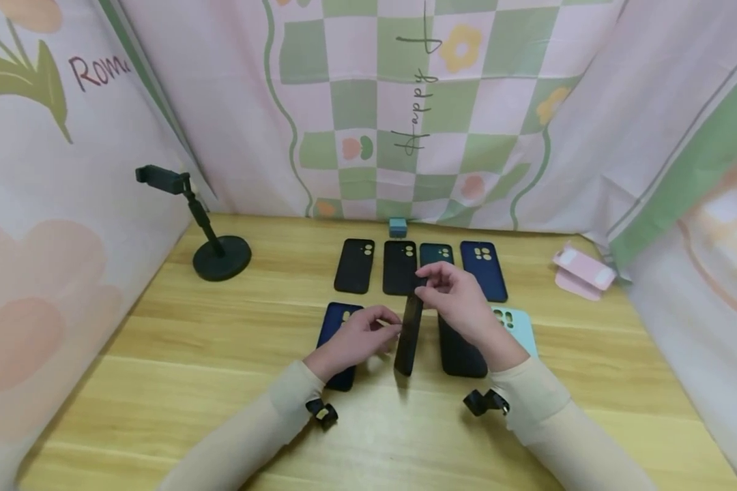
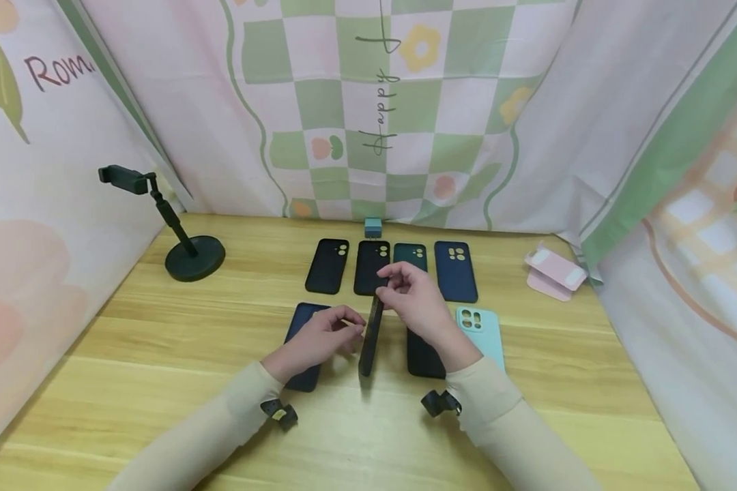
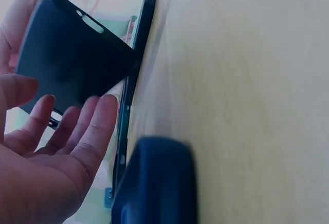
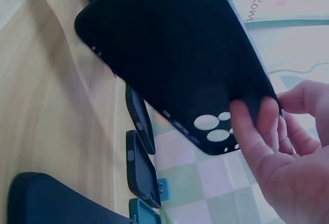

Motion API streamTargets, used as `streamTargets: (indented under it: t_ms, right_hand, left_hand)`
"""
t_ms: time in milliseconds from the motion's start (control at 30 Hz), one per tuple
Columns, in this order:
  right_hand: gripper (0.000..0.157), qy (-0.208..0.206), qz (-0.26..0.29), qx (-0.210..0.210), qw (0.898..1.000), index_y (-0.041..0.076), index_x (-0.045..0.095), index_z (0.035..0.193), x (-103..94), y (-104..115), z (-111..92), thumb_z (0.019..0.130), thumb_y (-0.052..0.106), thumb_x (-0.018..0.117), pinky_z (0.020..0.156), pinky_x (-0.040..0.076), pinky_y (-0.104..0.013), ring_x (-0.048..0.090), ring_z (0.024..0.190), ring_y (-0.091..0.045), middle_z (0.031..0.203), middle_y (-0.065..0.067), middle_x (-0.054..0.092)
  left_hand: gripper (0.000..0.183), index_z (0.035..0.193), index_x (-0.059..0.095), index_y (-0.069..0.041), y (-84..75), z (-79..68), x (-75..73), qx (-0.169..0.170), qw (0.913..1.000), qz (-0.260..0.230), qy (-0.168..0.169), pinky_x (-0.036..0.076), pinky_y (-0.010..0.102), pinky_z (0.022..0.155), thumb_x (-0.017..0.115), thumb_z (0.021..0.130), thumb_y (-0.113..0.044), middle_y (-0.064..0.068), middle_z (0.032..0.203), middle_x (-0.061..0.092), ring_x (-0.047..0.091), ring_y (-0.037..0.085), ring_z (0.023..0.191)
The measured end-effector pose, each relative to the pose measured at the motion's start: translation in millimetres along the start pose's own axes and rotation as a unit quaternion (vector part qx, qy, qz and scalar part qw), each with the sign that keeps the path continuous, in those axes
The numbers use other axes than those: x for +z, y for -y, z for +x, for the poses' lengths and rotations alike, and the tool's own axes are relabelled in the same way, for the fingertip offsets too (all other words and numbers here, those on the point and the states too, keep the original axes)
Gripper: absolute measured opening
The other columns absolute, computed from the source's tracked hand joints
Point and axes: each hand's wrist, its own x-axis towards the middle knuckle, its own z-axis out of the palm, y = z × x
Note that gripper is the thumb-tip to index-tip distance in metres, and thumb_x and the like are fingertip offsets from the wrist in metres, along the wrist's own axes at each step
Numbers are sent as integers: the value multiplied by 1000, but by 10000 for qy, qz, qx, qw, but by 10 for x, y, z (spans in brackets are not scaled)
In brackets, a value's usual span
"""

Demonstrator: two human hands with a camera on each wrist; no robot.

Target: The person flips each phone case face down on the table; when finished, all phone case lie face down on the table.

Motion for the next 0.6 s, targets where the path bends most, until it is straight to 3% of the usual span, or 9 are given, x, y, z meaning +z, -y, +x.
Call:
streamTargets:
  t_ms: [133,267,500,600]
  right_hand:
    - [27,-70,275,-19,9996,-1,59,116,-36,4,-5,92,6,65,73,57,-35,60,78,-22,95,-13,52]
    - [27,-191,512,-23,9985,-2,58,116,-60,-9,4,91,4,63,72,56,-36,57,77,-19,94,-12,50]
    - [28,-289,777,223,9963,-2,55,120,-66,-39,-1,93,4,60,74,57,-35,58,84,-18,97,-12,48]
    - [29,-291,662,286,9970,0,55,121,-75,-57,-10,94,6,59,75,57,-41,59,84,-20,99,-13,49]
  left_hand:
    - [27,119,59,-15,19,16,-23,-155,9996,-235,65,54,36,76,61,98,-32,1,105,68,70,22,85]
    - [28,120,56,-12,16,23,-48,-59,9982,-582,148,56,38,79,64,96,-25,3,113,65,69,21,90]
    - [23,113,60,-7,22,33,-62,151,9957,-913,-88,57,42,77,68,92,-11,6,112,63,69,21,88]
    - [23,112,60,-7,18,28,-72,130,9950,-974,-158,57,44,76,69,91,-9,8,109,63,69,22,85]
